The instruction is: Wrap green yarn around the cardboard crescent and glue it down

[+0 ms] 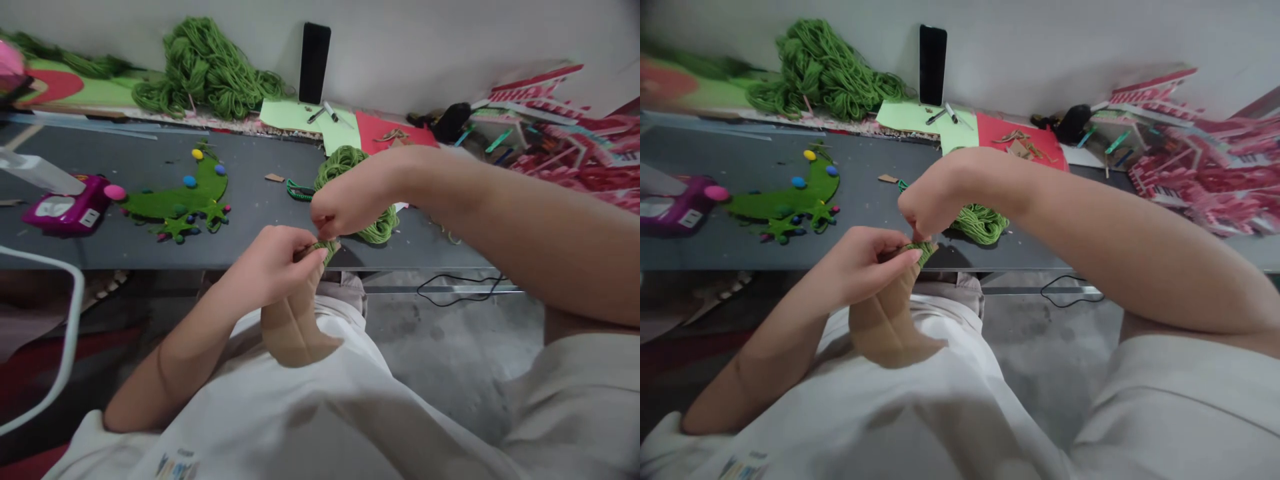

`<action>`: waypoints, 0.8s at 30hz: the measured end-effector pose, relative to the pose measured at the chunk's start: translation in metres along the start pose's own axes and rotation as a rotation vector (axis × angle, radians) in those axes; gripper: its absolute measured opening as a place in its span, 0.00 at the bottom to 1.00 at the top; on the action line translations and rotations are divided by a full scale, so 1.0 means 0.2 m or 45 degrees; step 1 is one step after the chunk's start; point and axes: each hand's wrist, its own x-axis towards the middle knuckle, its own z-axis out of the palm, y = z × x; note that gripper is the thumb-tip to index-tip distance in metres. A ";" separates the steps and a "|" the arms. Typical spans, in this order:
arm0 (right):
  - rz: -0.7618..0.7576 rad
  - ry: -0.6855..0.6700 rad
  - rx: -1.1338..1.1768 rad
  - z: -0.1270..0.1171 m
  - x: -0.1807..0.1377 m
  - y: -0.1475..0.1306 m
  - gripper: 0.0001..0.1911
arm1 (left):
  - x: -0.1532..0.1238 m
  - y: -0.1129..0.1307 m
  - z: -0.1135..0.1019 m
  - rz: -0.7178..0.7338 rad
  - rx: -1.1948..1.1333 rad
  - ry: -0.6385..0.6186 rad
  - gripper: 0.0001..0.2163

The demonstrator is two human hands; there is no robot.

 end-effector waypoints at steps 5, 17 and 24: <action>-0.097 0.179 -0.289 0.06 -0.05 -0.04 0.14 | -0.01 -0.04 0.01 -0.042 0.037 0.144 0.16; -0.152 0.916 0.244 0.52 -0.06 -0.03 0.08 | -0.10 -0.20 0.16 -0.124 -0.263 0.448 0.12; -0.069 1.130 0.494 0.69 -0.08 -0.13 0.05 | -0.16 -0.20 0.20 -0.128 -0.241 0.480 0.12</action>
